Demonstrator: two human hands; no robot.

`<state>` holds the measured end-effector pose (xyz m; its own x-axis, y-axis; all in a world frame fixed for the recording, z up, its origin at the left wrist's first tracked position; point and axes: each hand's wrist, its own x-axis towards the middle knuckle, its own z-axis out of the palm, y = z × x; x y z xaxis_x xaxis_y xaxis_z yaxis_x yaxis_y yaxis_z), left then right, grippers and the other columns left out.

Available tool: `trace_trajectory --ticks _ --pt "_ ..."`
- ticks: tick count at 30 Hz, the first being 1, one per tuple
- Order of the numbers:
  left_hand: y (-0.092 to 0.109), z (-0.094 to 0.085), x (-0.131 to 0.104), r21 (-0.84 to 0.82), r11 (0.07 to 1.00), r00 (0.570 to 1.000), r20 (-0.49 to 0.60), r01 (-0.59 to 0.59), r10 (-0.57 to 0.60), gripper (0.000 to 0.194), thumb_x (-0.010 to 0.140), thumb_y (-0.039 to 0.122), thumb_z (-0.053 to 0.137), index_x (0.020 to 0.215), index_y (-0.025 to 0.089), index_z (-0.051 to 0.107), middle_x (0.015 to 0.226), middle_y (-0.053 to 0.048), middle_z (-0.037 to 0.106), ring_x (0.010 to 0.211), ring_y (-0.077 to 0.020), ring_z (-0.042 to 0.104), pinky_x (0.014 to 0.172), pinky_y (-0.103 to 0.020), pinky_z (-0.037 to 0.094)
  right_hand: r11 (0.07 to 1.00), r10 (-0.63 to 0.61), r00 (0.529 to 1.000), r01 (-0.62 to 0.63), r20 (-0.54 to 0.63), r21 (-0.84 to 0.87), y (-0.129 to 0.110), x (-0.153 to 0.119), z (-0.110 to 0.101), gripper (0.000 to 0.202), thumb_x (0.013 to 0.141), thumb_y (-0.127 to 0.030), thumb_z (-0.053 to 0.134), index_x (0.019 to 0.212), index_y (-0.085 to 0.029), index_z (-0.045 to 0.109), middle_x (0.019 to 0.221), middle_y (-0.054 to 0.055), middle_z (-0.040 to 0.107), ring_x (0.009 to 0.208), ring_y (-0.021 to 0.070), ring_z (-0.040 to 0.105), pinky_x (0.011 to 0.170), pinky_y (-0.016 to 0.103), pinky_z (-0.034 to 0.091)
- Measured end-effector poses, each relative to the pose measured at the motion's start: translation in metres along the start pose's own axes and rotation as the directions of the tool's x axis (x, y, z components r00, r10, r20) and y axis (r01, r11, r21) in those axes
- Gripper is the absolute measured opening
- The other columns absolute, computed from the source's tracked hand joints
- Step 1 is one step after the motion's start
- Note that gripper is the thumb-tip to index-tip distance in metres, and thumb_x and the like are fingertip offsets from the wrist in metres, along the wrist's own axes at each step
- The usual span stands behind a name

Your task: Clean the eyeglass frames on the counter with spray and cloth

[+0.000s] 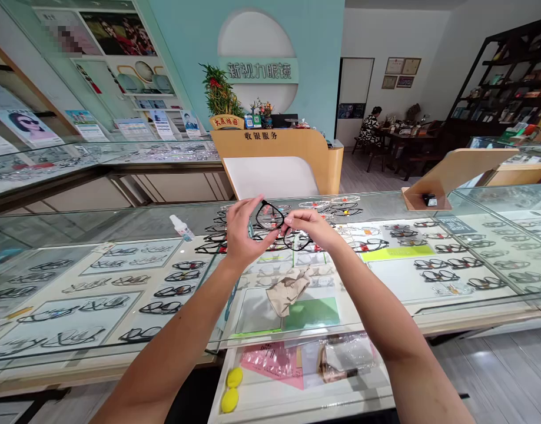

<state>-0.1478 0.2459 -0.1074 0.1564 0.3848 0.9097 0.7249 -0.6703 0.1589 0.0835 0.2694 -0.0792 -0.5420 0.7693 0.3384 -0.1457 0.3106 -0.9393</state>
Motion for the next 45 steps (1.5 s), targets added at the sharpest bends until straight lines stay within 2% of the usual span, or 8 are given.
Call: trace_trajectory --ticks 8,12,15,17,21,27,36,45 --pt "-0.008 0.001 -0.004 -0.017 1.0 0.997 0.081 0.018 -0.016 0.075 0.091 0.071 0.079 0.146 0.023 0.062 0.138 -0.016 0.077 0.129 -0.0379 0.072 0.116 -0.055 0.049 0.996 0.017 0.996 -0.009 0.09 -0.085 0.001 -0.001 -0.011 0.041 0.093 -0.061 0.081 0.081 -0.023 0.082 0.085 0.003 0.081 0.086 0.0211 0.071 0.09 0.035 0.053" --pt "-0.008 0.0 -0.004 -0.03 1.0 1.0 0.025 0.006 -0.005 0.073 0.093 0.067 0.081 0.146 0.021 0.062 0.139 -0.016 0.076 0.13 -0.0368 0.072 0.114 -0.054 0.053 0.984 -0.092 0.989 0.072 -0.118 -0.164 -0.005 -0.001 -0.009 0.053 0.094 -0.073 0.073 0.081 -0.022 0.08 0.085 0.005 0.078 0.087 0.0226 0.069 0.091 0.037 0.054" --pt "-0.006 -0.006 0.006 -0.005 0.997 0.995 -0.066 0.08 -0.081 0.075 0.092 0.07 0.081 0.144 0.021 0.061 0.138 -0.017 0.074 0.132 -0.0375 0.071 0.113 -0.055 0.056 0.923 -0.317 0.859 0.183 -0.401 -0.338 -0.021 -0.003 -0.004 0.047 0.1 -0.067 0.067 0.084 -0.023 0.075 0.088 0.004 0.075 0.091 0.0226 0.067 0.093 0.037 0.052" --pt "-0.004 -0.013 0.021 -0.008 0.994 0.983 -0.149 0.111 -0.111 0.077 0.091 0.072 0.081 0.144 0.021 0.06 0.138 -0.017 0.072 0.133 -0.0374 0.069 0.111 -0.056 0.057 0.851 -0.454 0.762 0.216 -0.462 -0.479 -0.038 -0.004 -0.001 0.034 0.104 -0.055 0.066 0.093 -0.024 0.073 0.097 0.005 0.075 0.096 0.0222 0.067 0.093 0.037 0.051" --pt "0.005 -0.033 0.068 -0.029 0.997 0.94 -0.333 0.069 -0.075 0.084 0.087 0.076 0.083 0.149 0.027 0.056 0.144 -0.015 0.067 0.134 -0.0361 0.067 0.108 -0.058 0.058 0.702 -0.617 0.707 0.297 -0.345 -0.648 -0.083 -0.005 0.003 0.02 0.104 -0.039 0.064 0.118 -0.026 0.071 0.122 0.007 0.077 0.107 0.0228 0.07 0.096 0.039 0.054" --pt "0.034 -0.06 0.125 -0.049 0.994 0.898 -0.428 0.094 -0.106 0.079 0.092 0.071 0.083 0.153 0.035 0.049 0.151 -0.01 0.063 0.136 -0.034 0.068 0.11 -0.058 0.059 0.479 -0.73 0.657 0.294 -0.189 -0.827 -0.139 -0.008 0.019 0.056 0.099 -0.046 0.073 0.153 -0.037 0.059 0.151 0.009 0.069 0.128 0.0314 0.068 0.108 0.053 0.057" --pt "0.05 -0.063 0.119 -0.132 0.985 0.897 -0.415 0.111 -0.156 0.07 0.091 0.067 0.086 0.147 0.034 0.06 0.141 -0.007 0.071 0.123 -0.0312 0.074 0.102 -0.056 0.063 0.361 -0.8 0.569 0.205 -0.189 -0.91 -0.136 -0.011 0.027 0.058 0.102 -0.052 0.076 0.155 -0.038 0.059 0.14 0.011 0.072 0.121 0.0341 0.071 0.104 0.055 0.062" --pt "0.042 -0.06 0.12 -0.182 0.974 0.937 -0.294 0.137 -0.187 0.062 0.093 0.064 0.085 0.144 0.033 0.069 0.132 -0.008 0.078 0.116 -0.0316 0.079 0.099 -0.052 0.064 0.412 -0.776 0.577 0.158 -0.255 -0.897 -0.14 -0.013 0.016 0.047 0.099 -0.046 0.081 0.144 -0.037 0.07 0.13 0.008 0.076 0.112 0.0304 0.074 0.098 0.052 0.063"
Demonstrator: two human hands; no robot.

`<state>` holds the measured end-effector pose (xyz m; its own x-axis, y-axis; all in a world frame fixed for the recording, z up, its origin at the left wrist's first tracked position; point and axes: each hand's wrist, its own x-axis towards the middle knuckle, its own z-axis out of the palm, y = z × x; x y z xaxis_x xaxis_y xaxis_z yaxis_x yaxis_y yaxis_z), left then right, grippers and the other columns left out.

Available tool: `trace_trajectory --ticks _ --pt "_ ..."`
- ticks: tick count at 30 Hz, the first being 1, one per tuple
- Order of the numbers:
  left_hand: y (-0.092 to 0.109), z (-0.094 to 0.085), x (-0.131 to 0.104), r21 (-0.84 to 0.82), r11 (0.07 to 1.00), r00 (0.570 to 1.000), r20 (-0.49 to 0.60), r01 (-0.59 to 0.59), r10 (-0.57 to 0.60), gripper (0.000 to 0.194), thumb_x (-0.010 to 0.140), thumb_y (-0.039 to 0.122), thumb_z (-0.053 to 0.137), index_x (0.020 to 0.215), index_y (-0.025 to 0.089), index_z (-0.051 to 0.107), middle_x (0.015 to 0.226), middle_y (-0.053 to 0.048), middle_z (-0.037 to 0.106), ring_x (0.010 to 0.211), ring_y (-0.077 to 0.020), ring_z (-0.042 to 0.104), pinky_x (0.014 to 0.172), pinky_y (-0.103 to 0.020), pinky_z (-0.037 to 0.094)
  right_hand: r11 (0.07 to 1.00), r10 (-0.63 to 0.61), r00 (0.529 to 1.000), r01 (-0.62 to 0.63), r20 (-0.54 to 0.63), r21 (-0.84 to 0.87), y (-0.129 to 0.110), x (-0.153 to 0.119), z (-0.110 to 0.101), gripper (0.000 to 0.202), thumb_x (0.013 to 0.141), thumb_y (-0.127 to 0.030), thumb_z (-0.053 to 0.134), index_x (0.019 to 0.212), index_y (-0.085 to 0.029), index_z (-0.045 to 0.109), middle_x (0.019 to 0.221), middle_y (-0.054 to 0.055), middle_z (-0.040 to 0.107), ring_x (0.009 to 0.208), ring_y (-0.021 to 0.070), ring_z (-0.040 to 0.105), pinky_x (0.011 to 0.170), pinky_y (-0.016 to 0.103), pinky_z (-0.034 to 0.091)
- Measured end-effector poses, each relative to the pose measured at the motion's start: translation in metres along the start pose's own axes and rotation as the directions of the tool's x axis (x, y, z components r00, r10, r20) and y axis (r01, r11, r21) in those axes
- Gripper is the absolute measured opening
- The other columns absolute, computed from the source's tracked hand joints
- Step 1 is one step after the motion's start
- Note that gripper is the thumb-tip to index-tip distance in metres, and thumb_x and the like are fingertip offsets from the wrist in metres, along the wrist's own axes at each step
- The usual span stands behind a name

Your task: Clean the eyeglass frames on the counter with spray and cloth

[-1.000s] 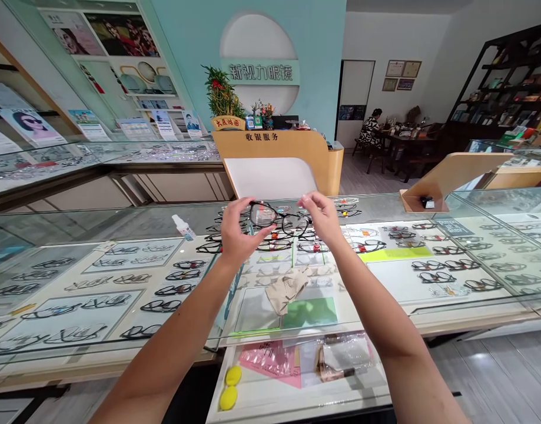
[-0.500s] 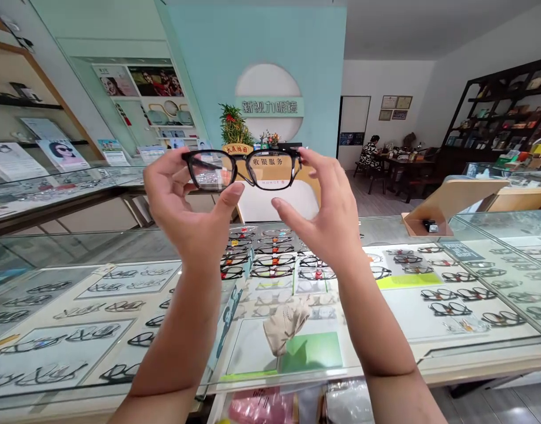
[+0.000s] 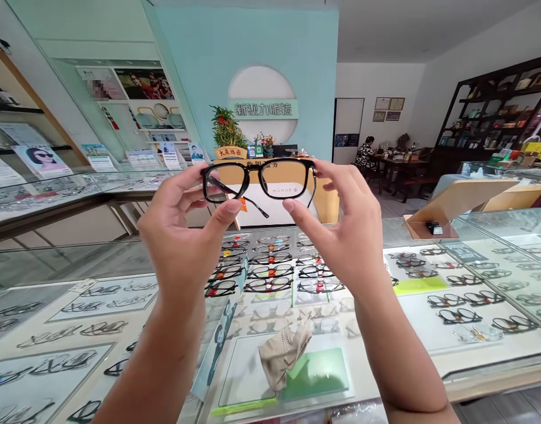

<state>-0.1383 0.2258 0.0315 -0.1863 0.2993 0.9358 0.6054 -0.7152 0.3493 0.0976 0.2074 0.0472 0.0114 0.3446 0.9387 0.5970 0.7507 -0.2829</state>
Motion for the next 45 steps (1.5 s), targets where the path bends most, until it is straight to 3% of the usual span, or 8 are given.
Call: trace_trajectory --ticks 6,14,23,34,39,45 --pt "0.001 -0.004 0.003 -0.052 0.999 1.0 -0.002 -0.008 0.008 0.054 0.092 0.058 0.088 0.137 0.031 0.076 0.127 -0.007 0.081 0.114 -0.031 0.08 0.1 -0.052 0.066 0.999 0.039 0.999 -0.039 0.018 -0.01 0.005 0.0 -0.001 0.044 0.098 -0.048 0.08 0.14 -0.034 0.074 0.13 0.008 0.078 0.108 0.0291 0.076 0.095 0.049 0.063" --pt "-0.002 -0.001 0.002 -0.002 1.0 0.998 -0.054 0.019 -0.019 0.059 0.09 0.059 0.09 0.139 0.029 0.076 0.125 -0.007 0.083 0.113 -0.0316 0.081 0.1 -0.05 0.066 0.997 0.067 0.997 -0.069 0.038 0.046 0.014 0.0 0.007 0.053 0.098 -0.06 0.079 0.143 -0.032 0.074 0.13 0.01 0.08 0.106 0.0286 0.077 0.093 0.048 0.064" --pt "-0.009 -0.005 0.006 0.01 1.0 1.0 0.001 -0.024 0.024 0.053 0.091 0.062 0.087 0.135 0.033 0.078 0.125 -0.006 0.083 0.107 -0.0307 0.082 0.091 -0.049 0.068 0.997 0.06 0.997 -0.063 0.055 0.049 0.027 0.005 0.007 0.049 0.097 -0.054 0.082 0.141 -0.033 0.079 0.127 0.008 0.081 0.104 0.0272 0.077 0.093 0.049 0.065" --pt "-0.01 -0.012 0.012 0.046 0.997 0.998 0.019 -0.063 0.062 0.053 0.084 0.067 0.091 0.126 0.035 0.081 0.122 -0.003 0.083 0.101 -0.0306 0.081 0.084 -0.05 0.066 0.99 0.116 0.976 -0.128 0.184 0.06 0.034 0.008 0.006 0.047 0.091 -0.055 0.087 0.13 -0.028 0.085 0.116 0.009 0.084 0.104 0.0282 0.077 0.096 0.051 0.064" --pt "-0.009 -0.013 0.012 0.026 0.999 0.999 0.029 -0.04 0.04 0.055 0.083 0.067 0.092 0.127 0.035 0.081 0.123 -0.003 0.083 0.109 -0.0319 0.08 0.087 -0.05 0.066 0.982 0.153 0.961 -0.174 0.231 0.076 0.036 0.008 0.008 0.048 0.089 -0.053 0.09 0.129 -0.026 0.085 0.119 0.009 0.084 0.107 0.0285 0.077 0.098 0.05 0.062" --pt "-0.017 -0.014 0.012 -0.193 0.98 0.998 0.036 -0.036 0.044 0.056 0.081 0.062 0.096 0.13 0.039 0.081 0.13 -0.002 0.08 0.131 -0.0382 0.072 0.09 -0.052 0.065 0.968 0.213 0.931 -0.243 0.295 0.067 0.028 0.01 0.005 0.043 0.091 -0.052 0.088 0.126 -0.027 0.086 0.122 0.009 0.084 0.113 0.0308 0.077 0.102 0.052 0.06"
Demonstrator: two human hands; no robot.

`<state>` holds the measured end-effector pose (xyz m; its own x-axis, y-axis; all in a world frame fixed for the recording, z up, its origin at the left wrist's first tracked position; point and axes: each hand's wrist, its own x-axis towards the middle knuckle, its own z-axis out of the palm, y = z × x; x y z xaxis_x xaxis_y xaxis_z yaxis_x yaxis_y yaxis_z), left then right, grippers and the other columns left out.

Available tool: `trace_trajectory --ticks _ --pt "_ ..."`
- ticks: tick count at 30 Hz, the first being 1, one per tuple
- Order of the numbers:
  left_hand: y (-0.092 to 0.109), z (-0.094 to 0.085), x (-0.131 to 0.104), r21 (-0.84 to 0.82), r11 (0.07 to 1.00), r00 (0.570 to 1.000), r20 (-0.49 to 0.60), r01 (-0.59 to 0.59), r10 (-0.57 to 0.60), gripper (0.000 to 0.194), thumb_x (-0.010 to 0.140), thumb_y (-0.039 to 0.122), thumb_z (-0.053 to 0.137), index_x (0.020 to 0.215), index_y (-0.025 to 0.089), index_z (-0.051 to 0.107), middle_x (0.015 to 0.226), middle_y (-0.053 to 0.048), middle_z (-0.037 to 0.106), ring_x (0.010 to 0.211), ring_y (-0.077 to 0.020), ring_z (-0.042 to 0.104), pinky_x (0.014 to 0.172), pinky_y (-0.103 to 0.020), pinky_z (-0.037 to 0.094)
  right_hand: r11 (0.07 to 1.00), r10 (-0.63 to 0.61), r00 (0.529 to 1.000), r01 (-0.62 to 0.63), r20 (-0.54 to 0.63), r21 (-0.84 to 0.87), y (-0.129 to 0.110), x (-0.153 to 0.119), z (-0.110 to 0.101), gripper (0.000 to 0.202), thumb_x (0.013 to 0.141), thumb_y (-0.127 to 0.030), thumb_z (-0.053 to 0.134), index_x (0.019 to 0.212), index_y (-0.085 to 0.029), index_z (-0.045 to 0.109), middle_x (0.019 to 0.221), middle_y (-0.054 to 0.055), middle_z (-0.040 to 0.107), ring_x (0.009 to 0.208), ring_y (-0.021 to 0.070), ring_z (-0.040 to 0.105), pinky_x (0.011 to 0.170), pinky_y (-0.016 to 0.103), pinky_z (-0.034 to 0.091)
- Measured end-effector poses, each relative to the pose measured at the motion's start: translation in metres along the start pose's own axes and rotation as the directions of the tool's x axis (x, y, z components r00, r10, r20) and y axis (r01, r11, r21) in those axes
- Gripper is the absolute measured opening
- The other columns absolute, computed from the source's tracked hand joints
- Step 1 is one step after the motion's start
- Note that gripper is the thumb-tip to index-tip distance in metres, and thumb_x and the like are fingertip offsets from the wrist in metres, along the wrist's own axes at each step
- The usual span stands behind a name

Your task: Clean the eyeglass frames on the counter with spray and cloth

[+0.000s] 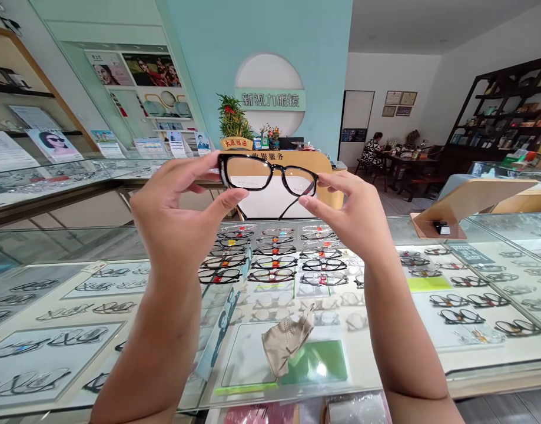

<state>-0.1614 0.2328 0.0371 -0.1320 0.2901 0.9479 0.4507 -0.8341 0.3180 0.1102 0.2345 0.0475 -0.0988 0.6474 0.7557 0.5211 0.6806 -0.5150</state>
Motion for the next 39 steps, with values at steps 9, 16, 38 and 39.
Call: trace_trajectory --ticks 9,16,38,39 --pt "-0.006 -0.003 0.001 -0.059 0.998 0.999 0.041 -0.012 0.014 0.059 0.082 0.06 0.097 0.135 0.039 0.081 0.135 0.001 0.079 0.142 -0.0422 0.065 0.106 -0.06 0.061 1.0 0.02 0.999 -0.019 0.028 -0.021 0.0 0.0 0.001 0.041 0.091 -0.053 0.088 0.122 -0.027 0.087 0.124 0.011 0.084 0.118 0.0338 0.077 0.105 0.055 0.061" --pt "-0.006 -0.004 0.001 -0.089 0.995 0.998 0.038 -0.04 0.044 0.063 0.079 0.063 0.097 0.135 0.039 0.08 0.135 0.001 0.079 0.147 -0.0438 0.061 0.114 -0.064 0.059 0.999 -0.002 1.0 0.003 0.013 -0.032 -0.001 -0.001 0.002 0.041 0.09 -0.052 0.088 0.122 -0.027 0.087 0.122 0.011 0.084 0.115 0.0337 0.078 0.102 0.054 0.061" --pt "-0.014 0.002 0.004 -0.086 0.97 0.97 0.113 0.227 -0.216 0.06 0.082 0.057 0.097 0.135 0.032 0.081 0.131 -0.006 0.083 0.123 -0.0347 0.08 0.1 -0.049 0.07 0.985 -0.165 0.952 0.148 -0.258 -0.085 -0.005 -0.003 0.01 0.046 0.092 -0.049 0.087 0.134 -0.032 0.081 0.125 0.01 0.081 0.11 0.0313 0.077 0.098 0.053 0.064" --pt "-0.017 0.004 0.005 -0.106 0.966 0.966 0.129 0.237 -0.223 0.062 0.082 0.058 0.096 0.135 0.03 0.08 0.131 -0.008 0.083 0.123 -0.0347 0.08 0.102 -0.05 0.07 0.983 -0.181 0.943 0.16 -0.281 -0.094 -0.005 -0.004 0.011 0.046 0.093 -0.049 0.086 0.136 -0.033 0.08 0.127 0.011 0.08 0.112 0.032 0.076 0.099 0.054 0.064"
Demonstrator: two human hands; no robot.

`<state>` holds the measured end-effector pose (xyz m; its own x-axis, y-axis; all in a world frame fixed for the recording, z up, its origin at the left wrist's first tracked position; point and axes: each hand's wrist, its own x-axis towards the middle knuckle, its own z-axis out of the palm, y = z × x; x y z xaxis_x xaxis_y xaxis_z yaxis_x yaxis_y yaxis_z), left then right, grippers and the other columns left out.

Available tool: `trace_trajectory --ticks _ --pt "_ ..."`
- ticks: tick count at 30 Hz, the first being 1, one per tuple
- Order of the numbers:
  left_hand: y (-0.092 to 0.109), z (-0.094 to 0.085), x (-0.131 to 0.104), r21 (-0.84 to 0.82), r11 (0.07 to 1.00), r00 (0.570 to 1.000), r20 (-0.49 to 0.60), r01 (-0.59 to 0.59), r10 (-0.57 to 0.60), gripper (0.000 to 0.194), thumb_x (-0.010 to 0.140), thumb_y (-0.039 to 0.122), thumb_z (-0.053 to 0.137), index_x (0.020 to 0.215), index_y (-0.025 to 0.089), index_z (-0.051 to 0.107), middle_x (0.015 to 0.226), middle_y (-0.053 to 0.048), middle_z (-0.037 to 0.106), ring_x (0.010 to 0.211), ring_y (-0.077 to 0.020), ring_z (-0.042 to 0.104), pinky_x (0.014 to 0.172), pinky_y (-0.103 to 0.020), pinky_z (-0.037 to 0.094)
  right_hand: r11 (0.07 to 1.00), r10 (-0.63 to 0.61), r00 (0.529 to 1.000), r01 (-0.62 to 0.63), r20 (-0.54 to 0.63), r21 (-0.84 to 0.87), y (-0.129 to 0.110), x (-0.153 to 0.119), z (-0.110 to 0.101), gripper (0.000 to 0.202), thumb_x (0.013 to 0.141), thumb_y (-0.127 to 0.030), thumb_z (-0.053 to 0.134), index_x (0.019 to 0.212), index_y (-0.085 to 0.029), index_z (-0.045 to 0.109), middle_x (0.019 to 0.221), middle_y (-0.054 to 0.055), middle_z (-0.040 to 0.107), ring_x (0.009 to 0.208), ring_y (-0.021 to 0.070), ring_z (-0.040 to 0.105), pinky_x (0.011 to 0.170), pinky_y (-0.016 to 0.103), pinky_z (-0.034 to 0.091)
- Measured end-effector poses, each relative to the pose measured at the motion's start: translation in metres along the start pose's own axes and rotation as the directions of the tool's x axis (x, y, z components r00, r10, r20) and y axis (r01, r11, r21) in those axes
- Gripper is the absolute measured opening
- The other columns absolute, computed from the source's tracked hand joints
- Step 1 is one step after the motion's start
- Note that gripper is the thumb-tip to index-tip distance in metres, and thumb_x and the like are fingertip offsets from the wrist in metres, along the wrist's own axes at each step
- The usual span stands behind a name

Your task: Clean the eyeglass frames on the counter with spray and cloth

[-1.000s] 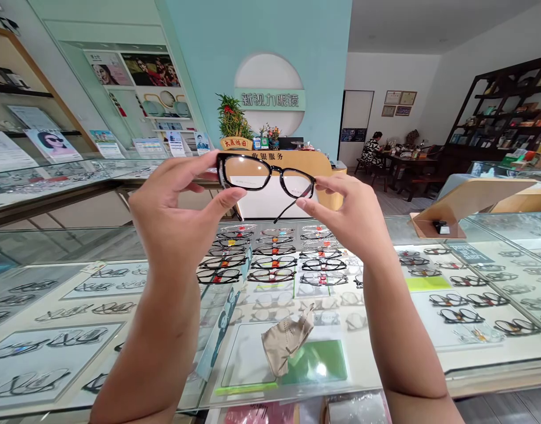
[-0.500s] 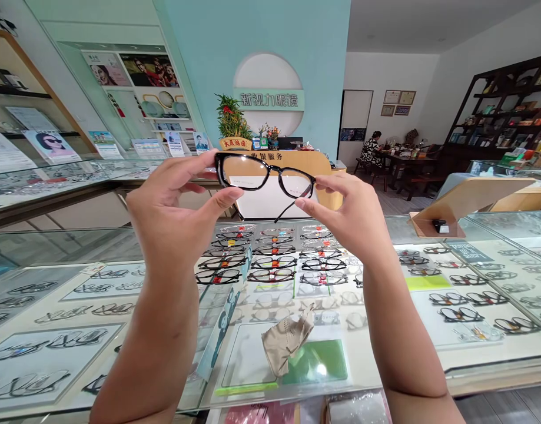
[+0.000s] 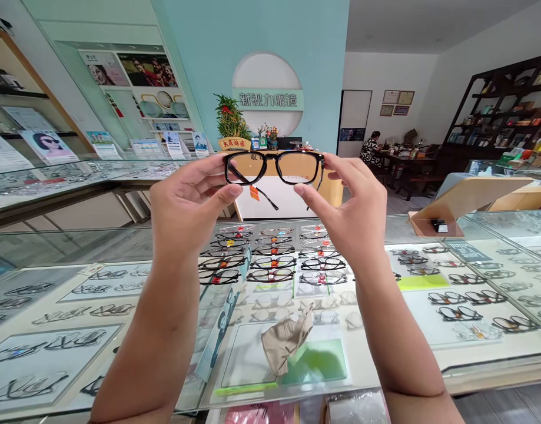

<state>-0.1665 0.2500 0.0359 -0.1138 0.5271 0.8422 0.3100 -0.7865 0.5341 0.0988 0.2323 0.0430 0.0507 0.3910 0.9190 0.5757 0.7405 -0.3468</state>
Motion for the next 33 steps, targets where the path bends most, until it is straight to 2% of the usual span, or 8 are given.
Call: trace_trajectory --ticks 3,7,10,14,19,23,28,33 --pt "-0.008 0.004 0.003 -0.06 0.998 0.999 0.052 0.012 -0.009 0.067 0.082 0.063 0.095 0.137 0.028 0.077 0.134 -0.01 0.082 0.126 -0.0355 0.079 0.107 -0.051 0.069 0.999 -0.034 0.998 0.034 -0.05 -0.009 -0.003 -0.002 0.001 0.05 0.095 -0.049 0.083 0.142 -0.034 0.076 0.132 0.012 0.076 0.12 0.0352 0.074 0.104 0.058 0.064" --pt "-0.022 0.012 0.005 -0.159 0.987 0.995 0.095 -0.02 0.036 0.071 0.081 0.061 0.097 0.14 0.031 0.073 0.144 -0.011 0.077 0.133 -0.037 0.076 0.111 -0.053 0.066 0.997 -0.063 0.996 0.06 -0.065 -0.048 -0.009 -0.004 -0.002 0.052 0.098 -0.05 0.08 0.148 -0.036 0.071 0.142 0.013 0.071 0.131 0.04 0.07 0.113 0.063 0.06" --pt "-0.033 0.019 0.006 -0.21 0.975 0.994 0.066 -0.07 0.086 0.074 0.079 0.058 0.099 0.143 0.034 0.07 0.148 -0.011 0.074 0.137 -0.0378 0.073 0.114 -0.055 0.064 0.987 -0.148 0.988 0.145 -0.043 -0.066 -0.015 -0.005 -0.001 0.054 0.1 -0.046 0.078 0.152 -0.036 0.066 0.147 0.014 0.069 0.138 0.042 0.065 0.119 0.063 0.056" --pt "-0.043 0.024 0.006 -0.213 0.974 0.996 0.009 -0.082 0.086 0.073 0.081 0.057 0.098 0.145 0.037 0.068 0.148 -0.009 0.073 0.139 -0.0362 0.071 0.116 -0.053 0.061 0.965 -0.252 0.967 0.248 -0.031 -0.089 -0.019 -0.007 0.005 0.053 0.103 -0.045 0.075 0.153 -0.032 0.064 0.147 0.016 0.068 0.143 0.0429 0.061 0.123 0.062 0.054" --pt "-0.041 0.028 0.003 -0.164 0.98 0.993 -0.043 -0.117 0.112 0.076 0.08 0.06 0.097 0.147 0.039 0.066 0.149 -0.007 0.072 0.141 -0.0352 0.069 0.114 -0.05 0.06 0.981 -0.132 0.991 0.135 0.032 -0.137 -0.018 -0.007 0.011 0.058 0.104 -0.049 0.07 0.158 -0.032 0.06 0.157 0.016 0.062 0.149 0.0466 0.056 0.12 0.067 0.054" --pt "-0.037 0.032 0.0 -0.088 0.977 0.97 -0.163 -0.195 0.179 0.082 0.079 0.065 0.096 0.148 0.037 0.062 0.152 -0.009 0.07 0.143 -0.0358 0.068 0.11 -0.051 0.061 0.991 -0.075 0.995 0.081 0.062 -0.104 -0.015 -0.009 0.013 0.068 0.101 -0.049 0.074 0.165 -0.038 0.054 0.167 0.014 0.056 0.154 0.0489 0.052 0.116 0.069 0.057" --pt "-0.042 0.033 -0.001 0.052 0.956 0.915 -0.278 -0.29 0.293 0.091 0.078 0.073 0.093 0.153 0.037 0.056 0.159 -0.01 0.062 0.155 -0.0405 0.056 0.119 -0.06 0.055 1.0 0.01 0.997 -0.01 0.076 -0.001 -0.013 -0.008 0.018 0.063 0.105 -0.051 0.066 0.165 -0.04 0.054 0.165 0.01 0.061 0.152 0.0393 0.059 0.112 0.059 0.063" --pt "-0.043 0.033 -0.005 0.054 0.953 0.921 -0.246 -0.3 0.304 0.1 0.07 0.068 0.1 0.155 0.041 0.055 0.163 -0.011 0.056 0.163 -0.0452 0.043 0.122 -0.064 0.051 0.978 0.113 0.993 -0.115 0.025 0.174 -0.008 -0.003 0.019 0.049 0.112 -0.057 0.051 0.152 -0.035 0.069 0.151 0.01 0.073 0.141 0.0341 0.07 0.113 0.056 0.063"
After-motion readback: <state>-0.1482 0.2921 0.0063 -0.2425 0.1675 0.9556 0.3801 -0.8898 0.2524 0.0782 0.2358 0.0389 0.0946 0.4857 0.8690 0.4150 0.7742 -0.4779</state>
